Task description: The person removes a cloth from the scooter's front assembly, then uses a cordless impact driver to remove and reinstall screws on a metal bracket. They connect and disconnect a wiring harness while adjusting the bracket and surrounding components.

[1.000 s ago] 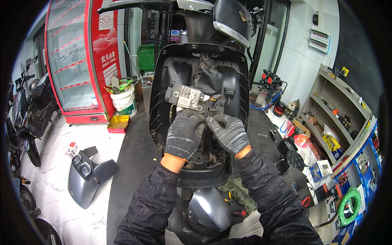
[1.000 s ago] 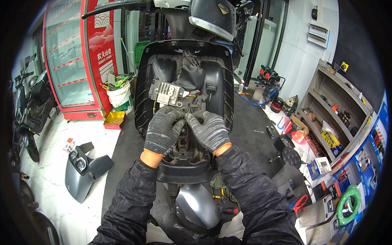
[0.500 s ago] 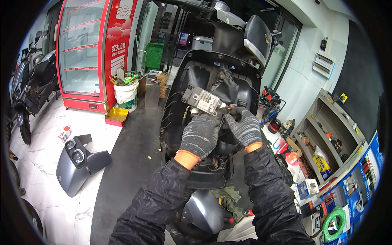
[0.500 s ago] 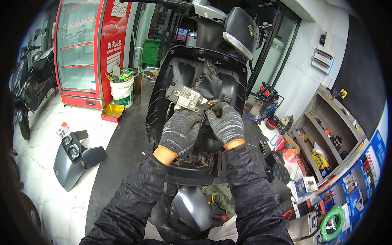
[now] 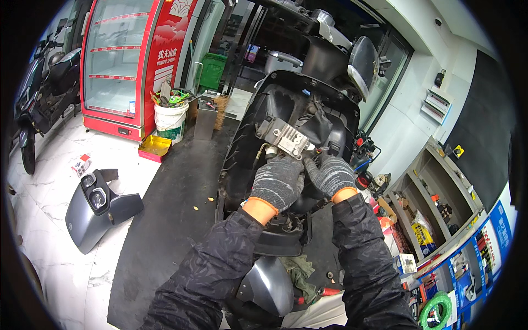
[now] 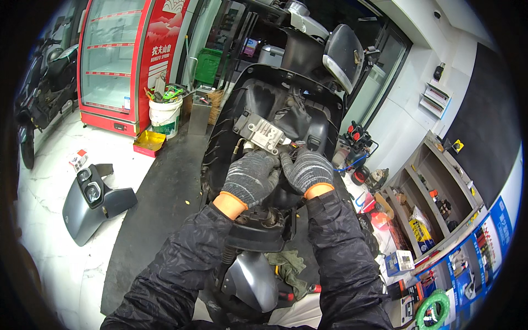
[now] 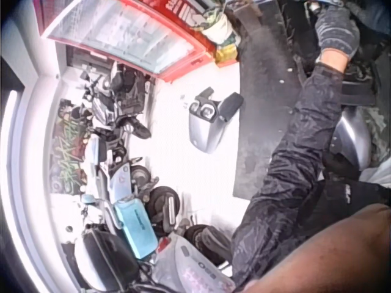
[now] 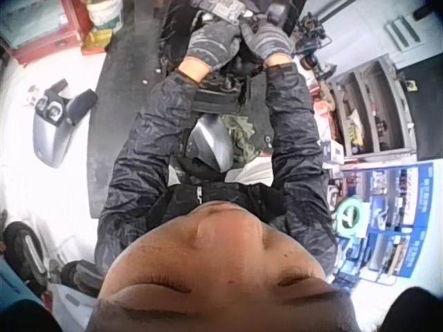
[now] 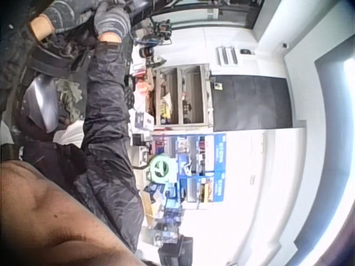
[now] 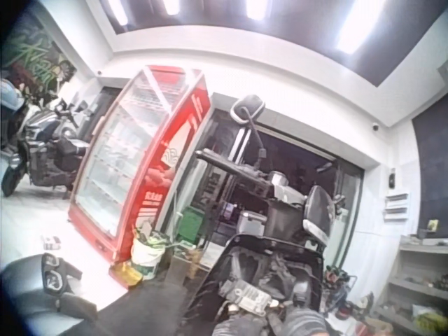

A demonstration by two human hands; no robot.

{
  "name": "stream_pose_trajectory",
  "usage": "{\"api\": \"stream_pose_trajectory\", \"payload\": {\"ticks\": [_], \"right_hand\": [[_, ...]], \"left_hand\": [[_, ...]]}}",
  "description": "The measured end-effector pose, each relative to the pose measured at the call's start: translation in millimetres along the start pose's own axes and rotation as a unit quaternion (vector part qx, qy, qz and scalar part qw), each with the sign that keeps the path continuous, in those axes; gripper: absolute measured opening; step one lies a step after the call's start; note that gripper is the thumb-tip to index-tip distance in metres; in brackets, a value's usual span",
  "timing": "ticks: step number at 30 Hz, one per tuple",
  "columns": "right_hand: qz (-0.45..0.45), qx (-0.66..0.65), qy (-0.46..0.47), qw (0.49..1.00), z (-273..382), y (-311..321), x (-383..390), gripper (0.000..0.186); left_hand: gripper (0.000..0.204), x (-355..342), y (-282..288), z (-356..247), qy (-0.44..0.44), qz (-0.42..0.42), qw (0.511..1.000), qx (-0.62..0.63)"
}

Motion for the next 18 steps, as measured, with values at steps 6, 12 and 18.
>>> {"api": "stream_pose_trajectory", "payload": {"ticks": [6,12,18], "right_hand": [[-0.046,0.016,0.016,0.999,-1,-12,2,0.072],[-0.1,0.015,0.048,0.994,-5,-14,6,0.061],[-0.09,-0.022,0.034,0.995,-8,-15,9,0.047]], "left_hand": [[0.025,2,-10,4,0.014,-0.015,1.0,-0.007],[0.022,8,-14,4,0.06,-0.108,0.992,-0.034],[0.022,8,-13,7,0.136,-0.101,0.985,-0.03]]}}
Point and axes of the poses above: each hand's wrist, its own x-axis away from the middle knuckle, its own y-axis out of the back of the hand, z = x × y, the point moved 5 cm from there along -x, towards the middle knuckle, and after that the axes turned 1 degree about -z, right-handed, at the moved point
